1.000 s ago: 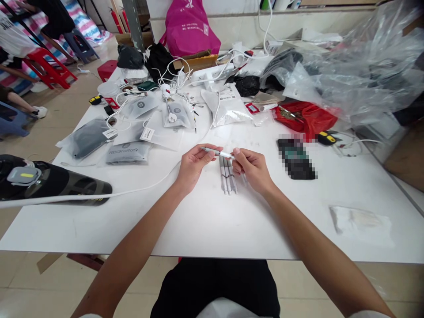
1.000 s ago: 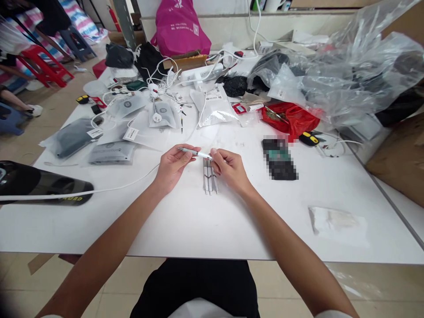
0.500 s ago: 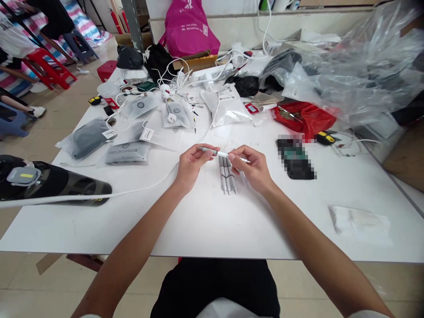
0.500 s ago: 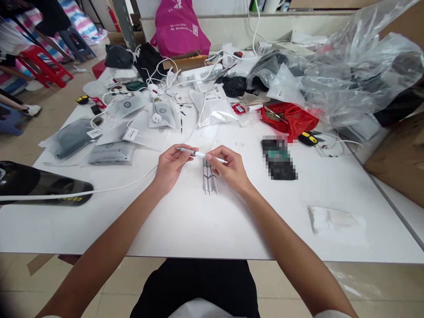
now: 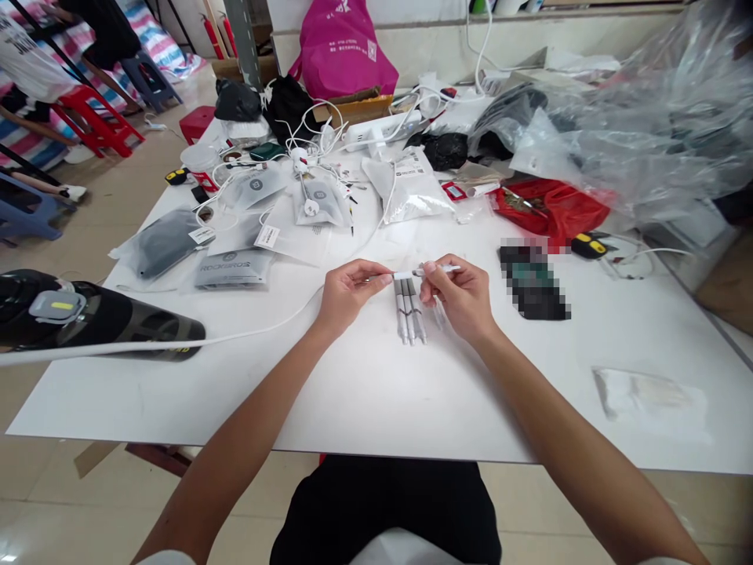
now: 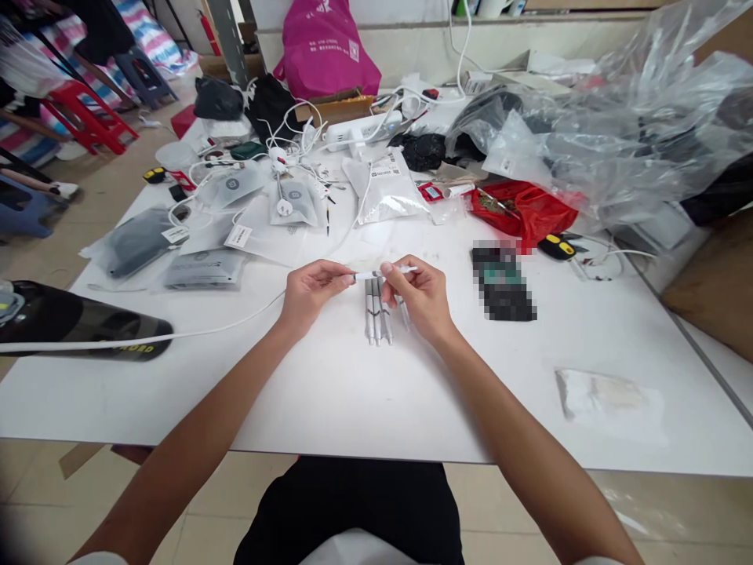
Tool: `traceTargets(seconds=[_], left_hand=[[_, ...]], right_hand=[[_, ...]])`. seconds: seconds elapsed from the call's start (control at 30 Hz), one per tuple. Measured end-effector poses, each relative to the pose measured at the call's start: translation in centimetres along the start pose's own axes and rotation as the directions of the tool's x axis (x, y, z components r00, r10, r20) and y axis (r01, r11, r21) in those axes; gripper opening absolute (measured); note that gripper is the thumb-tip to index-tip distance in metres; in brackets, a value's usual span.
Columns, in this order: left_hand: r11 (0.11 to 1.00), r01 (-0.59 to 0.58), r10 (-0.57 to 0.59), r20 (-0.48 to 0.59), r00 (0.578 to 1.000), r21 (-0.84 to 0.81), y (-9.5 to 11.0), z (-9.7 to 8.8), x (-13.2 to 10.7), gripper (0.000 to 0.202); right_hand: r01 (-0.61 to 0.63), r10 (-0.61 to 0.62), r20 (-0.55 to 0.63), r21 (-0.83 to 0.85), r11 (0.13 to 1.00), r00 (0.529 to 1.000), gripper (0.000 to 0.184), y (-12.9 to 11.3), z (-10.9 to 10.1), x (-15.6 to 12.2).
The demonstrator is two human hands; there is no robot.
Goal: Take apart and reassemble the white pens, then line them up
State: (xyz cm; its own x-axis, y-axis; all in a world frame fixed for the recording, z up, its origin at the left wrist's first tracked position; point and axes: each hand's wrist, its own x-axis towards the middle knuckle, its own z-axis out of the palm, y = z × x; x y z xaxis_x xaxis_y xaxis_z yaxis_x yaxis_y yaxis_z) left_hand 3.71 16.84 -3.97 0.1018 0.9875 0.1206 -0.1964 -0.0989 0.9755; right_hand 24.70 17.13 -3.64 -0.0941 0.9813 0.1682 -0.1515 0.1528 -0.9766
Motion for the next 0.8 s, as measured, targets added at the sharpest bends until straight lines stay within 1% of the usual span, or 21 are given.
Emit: traceTargets(seconds=[0.07, 0.1, 0.17, 0.27, 0.37, 0.43, 0.47, 0.5, 0.57, 0.63, 0.67, 0.7, 0.73, 0.8], left_hand=[[0.994, -0.043, 0.038, 0.046, 0.998, 0.105, -0.2, 0.2, -0.3, 0.024], [0.989, -0.058, 0.050, 0.061, 0.997, 0.138, -0.3, 0.3, -0.4, 0.024], [0.986, -0.067, 0.057, 0.074, 0.996, 0.153, -0.6, 0.5, -0.5, 0.025], [0.998, -0.023, 0.018, 0.084, 0.996, 0.064, -0.7, 0.8, -0.6, 0.028], [0.998, 0.060, -0.057, 0.099, 0.993, -0.028, -0.6, 0.9, -0.7, 0.032], [0.993, 0.106, -0.099, 0.115, 0.988, -0.052, -0.6, 1.0, -0.7, 0.035], [0.991, 0.119, -0.112, 0.122, 0.986, -0.058, -0.6, 1.1, -0.8, 0.036], [0.990, 0.125, -0.116, 0.124, 0.985, -0.062, -0.7, 1.1, -0.8, 0.037], [0.992, 0.112, -0.105, 0.115, 0.988, -0.058, -0.9, 1.2, -0.8, 0.037], [0.998, 0.067, -0.064, 0.111, 0.992, -0.018, -1.0, 1.3, -0.8, 0.035], [0.999, 0.036, -0.036, 0.112, 0.993, 0.010, -1.1, 1.3, -0.8, 0.034], [0.999, 0.004, -0.008, 0.114, 0.993, 0.038, -1.2, 1.2, -0.8, 0.032], [0.998, -0.023, 0.016, 0.113, 0.993, 0.058, -1.2, 1.2, -0.7, 0.030], [0.996, -0.054, 0.046, 0.099, 0.994, 0.072, -1.2, 1.1, -0.7, 0.029]], right_hand=[[0.006, -0.007, -0.045, -0.036, 0.999, 0.999, 0.048, 0.1, 0.0, 0.1], [0.007, -0.009, -0.050, -0.038, 0.999, 0.999, 0.048, 0.2, 0.0, 0.1], [0.015, -0.015, -0.015, -0.007, 1.000, 1.000, 0.041, 0.2, 0.0, 0.1], [0.069, -0.069, 0.044, 0.018, 0.997, 0.997, 0.039, 0.1, 0.2, 0.1], [0.141, -0.141, 0.028, 0.005, 0.990, 0.990, 0.040, 0.0, 0.4, 0.1], [0.122, -0.124, 0.047, 0.045, 0.992, 0.991, 0.047, 0.0, 0.4, 0.1], [0.099, -0.103, 0.061, 0.066, 0.993, 0.993, 0.048, 0.1, 0.4, 0.1], [0.078, -0.083, 0.064, 0.078, 0.994, 0.994, 0.044, 0.2, 0.4, 0.1], [0.070, -0.071, 0.015, 0.062, 0.996, 0.997, 0.035, 0.5, 0.3, 0.1], [0.103, -0.102, -0.079, 0.003, 0.995, 0.992, 0.038, 0.7, 0.4, 0.1], [0.119, -0.122, -0.105, -0.027, 0.992, 0.987, 0.040, 0.7, 0.4, 0.0], [0.132, -0.135, -0.105, -0.040, 0.990, 0.985, 0.041, 0.7, 0.5, 0.0], [0.135, -0.137, -0.082, -0.030, 0.990, 0.987, 0.042, 0.5, 0.6, -0.1], [0.104, -0.104, 0.003, 0.046, 0.994, 0.995, 0.046, 0.0, 0.8, -0.2]])
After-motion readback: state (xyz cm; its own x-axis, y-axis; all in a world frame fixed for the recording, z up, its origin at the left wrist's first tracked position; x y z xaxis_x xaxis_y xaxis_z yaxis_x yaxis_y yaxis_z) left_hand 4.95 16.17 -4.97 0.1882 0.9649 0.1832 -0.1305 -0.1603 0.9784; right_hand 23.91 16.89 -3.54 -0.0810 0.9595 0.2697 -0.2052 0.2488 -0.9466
